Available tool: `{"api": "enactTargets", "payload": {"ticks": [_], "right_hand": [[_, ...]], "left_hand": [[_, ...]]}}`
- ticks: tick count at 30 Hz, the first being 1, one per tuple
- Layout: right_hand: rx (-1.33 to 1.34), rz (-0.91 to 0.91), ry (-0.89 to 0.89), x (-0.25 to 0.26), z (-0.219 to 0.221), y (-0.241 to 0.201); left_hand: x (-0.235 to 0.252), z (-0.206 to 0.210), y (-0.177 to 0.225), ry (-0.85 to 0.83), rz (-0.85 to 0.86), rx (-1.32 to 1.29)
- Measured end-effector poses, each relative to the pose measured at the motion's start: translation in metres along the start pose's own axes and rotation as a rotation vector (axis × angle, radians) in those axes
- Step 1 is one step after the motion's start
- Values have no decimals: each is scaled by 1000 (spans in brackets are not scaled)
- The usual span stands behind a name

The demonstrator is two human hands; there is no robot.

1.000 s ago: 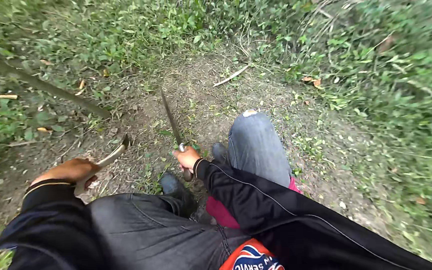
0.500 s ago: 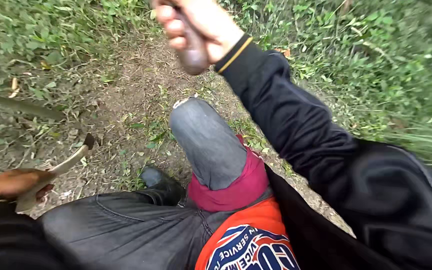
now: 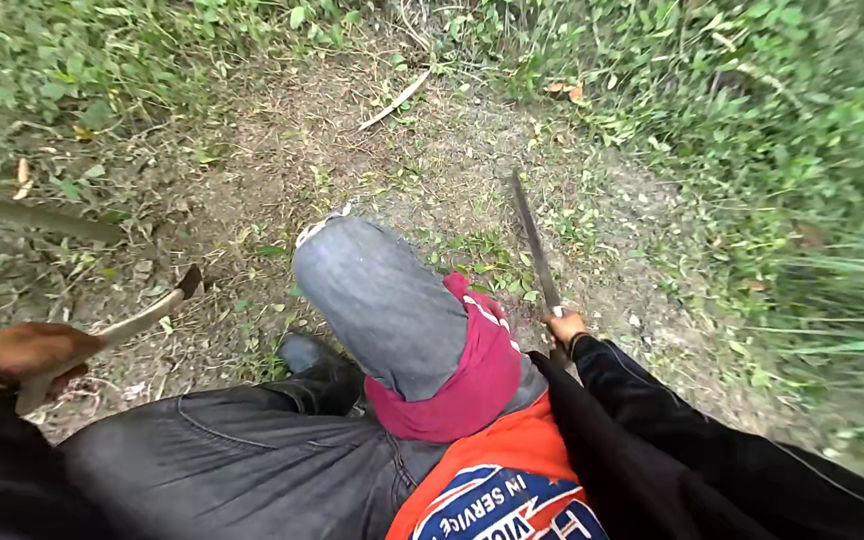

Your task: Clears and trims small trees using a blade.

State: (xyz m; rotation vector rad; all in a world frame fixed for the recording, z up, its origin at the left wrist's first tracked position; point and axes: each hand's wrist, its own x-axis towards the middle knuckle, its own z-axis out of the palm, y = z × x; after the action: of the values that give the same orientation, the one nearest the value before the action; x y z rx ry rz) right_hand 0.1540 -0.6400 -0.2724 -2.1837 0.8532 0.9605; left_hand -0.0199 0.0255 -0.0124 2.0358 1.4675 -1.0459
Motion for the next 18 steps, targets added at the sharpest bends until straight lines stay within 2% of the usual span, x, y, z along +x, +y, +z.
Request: {"api": "enactTargets", "payload": {"ticks": [3,6,8,9,10,12,13,14,18], "right_hand": [[315,86,33,-17,16,6],[692,110,52,-18,38,-25],[830,105,9,-18,52,-40],[773,99,-22,-18,58,-42],[599,82,-54,-18,61,-38],[12,35,-162,-18,53,-23],[-217,19,-222,-14,46,-14],[-334,6,-257,-13,42,-5],[-314,-21,-183,-19,24,10]], "left_hand": [[7,-1,3,-15,-27,70],[16,2,1,-9,-38,59],[12,6,4,27,-75,61],[20,9,-2,49,-70,57],[34,12,-12,72,-58,29],[58,18,-28,64,-39,-9],[64,20,-31,59,-34,-7],[66,20,-33,68,-29,-14],[48,26,-33,70,-23,-65]]}}
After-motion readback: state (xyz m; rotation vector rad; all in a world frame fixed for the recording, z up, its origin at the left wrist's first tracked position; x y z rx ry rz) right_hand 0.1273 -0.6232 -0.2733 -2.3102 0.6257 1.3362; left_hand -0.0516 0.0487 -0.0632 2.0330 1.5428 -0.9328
